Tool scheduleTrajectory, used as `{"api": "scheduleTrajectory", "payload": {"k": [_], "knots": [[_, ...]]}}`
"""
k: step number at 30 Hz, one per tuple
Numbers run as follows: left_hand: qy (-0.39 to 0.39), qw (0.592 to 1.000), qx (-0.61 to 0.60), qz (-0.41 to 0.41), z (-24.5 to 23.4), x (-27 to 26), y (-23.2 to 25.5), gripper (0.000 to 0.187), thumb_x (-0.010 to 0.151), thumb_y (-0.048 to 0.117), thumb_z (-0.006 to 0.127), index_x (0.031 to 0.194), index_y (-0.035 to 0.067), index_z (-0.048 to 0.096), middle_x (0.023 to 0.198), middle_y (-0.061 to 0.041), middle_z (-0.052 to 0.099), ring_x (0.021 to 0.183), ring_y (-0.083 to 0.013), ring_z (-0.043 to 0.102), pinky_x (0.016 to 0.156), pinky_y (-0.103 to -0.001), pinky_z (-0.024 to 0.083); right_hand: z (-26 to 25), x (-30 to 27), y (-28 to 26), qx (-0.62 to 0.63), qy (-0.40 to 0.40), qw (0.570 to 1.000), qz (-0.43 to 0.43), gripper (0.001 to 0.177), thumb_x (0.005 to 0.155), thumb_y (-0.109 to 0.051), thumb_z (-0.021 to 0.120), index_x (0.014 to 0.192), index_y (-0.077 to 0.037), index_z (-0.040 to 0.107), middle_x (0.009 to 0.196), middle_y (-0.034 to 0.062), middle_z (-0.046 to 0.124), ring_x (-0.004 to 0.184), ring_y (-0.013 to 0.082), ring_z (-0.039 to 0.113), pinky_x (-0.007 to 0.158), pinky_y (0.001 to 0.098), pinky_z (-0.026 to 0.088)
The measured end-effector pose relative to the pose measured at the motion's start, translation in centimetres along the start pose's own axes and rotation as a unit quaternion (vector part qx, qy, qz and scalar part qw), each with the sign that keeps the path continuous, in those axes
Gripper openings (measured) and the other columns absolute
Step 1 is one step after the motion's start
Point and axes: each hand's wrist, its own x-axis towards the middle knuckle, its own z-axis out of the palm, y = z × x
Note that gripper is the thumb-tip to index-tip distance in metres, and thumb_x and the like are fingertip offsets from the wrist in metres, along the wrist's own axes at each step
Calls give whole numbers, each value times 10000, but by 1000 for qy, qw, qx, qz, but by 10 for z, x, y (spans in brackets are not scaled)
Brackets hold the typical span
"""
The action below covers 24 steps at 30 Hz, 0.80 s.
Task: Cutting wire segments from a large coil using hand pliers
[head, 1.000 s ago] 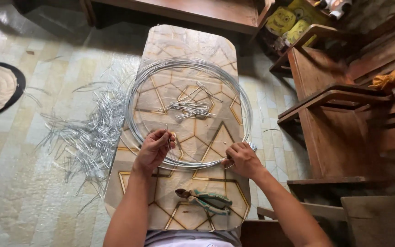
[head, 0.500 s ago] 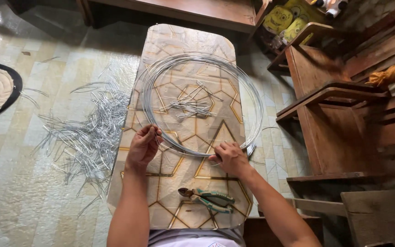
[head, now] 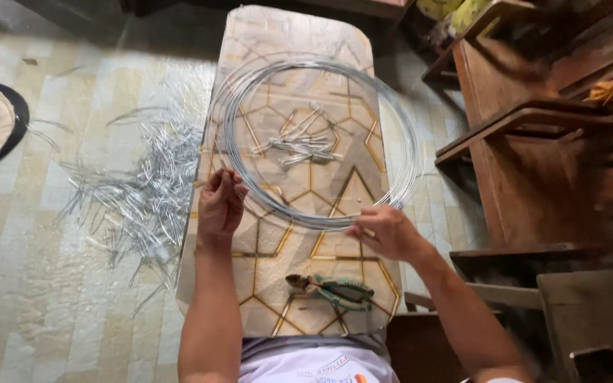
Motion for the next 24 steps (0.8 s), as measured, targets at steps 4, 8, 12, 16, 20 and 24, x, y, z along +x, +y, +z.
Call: {"api": "scheduleTrajectory", "payload": {"k": [4, 8, 12, 16, 20, 24], "knots": [[0, 1000, 19, 23, -3, 8, -3, 134, 1054, 72, 580, 1126, 40, 690, 975, -120, 743, 922, -198, 757, 834, -290, 652, -9, 6, 11, -37, 18, 998, 44, 359, 1007, -315, 657, 679, -177, 609, 582, -18, 530, 529, 219, 587, 605, 349, 486], [2, 998, 27, 55, 4, 2, -4, 134, 1059, 61, 564, 1121, 41, 682, 959, -160, 744, 872, -232, 776, 847, -331, 663, 3, 1, 34, -129, 86, 985, 72, 415, 1013, -375, 649, 672, -173, 527, 567, 37, 482, 549, 316, 581, 610, 397, 483], [14, 996, 33, 77, 3, 0, -9, 130, 1055, 49, 564, 1123, 40, 674, 976, -184, 747, 874, -253, 784, 867, -346, 660, 9, 8, 43, -105, 129, 980, 111, 490, 1050, -423, 617, 650, -178, 476, 547, 51, 467, 547, 309, 589, 603, 375, 501], [13, 997, 40, 71, -4, 4, -10, 128, 1061, 55, 558, 1129, 26, 662, 966, -169, 749, 858, -233, 786, 854, -321, 664, 3, 17, 23, -46, 78, 990, 108, 386, 1021, -391, 644, 712, -178, 557, 617, 48, 542, 639, 305, 638, 668, 379, 505], [15, 998, 53, 39, 22, -7, -23, 111, 1029, 62, 610, 1093, 48, 699, 938, -140, 753, 837, -215, 776, 816, -308, 657, -5, 34, -21, 57, 17, 993, 103, 129, 903, -185, 723, 1015, -121, 717, 771, 129, 683, 712, 340, 701, 689, 436, 554], [-2, 998, 40, -45, 46, -20, -50, 125, 999, 49, 657, 1108, 31, 718, 927, -180, 749, 828, -273, 781, 763, -350, 664, 27, 44, -39, 59, 49, 993, 89, 296, 931, -124, 664, 1219, -173, 714, 923, 137, 738, 857, 388, 735, 782, 456, 593]]}}
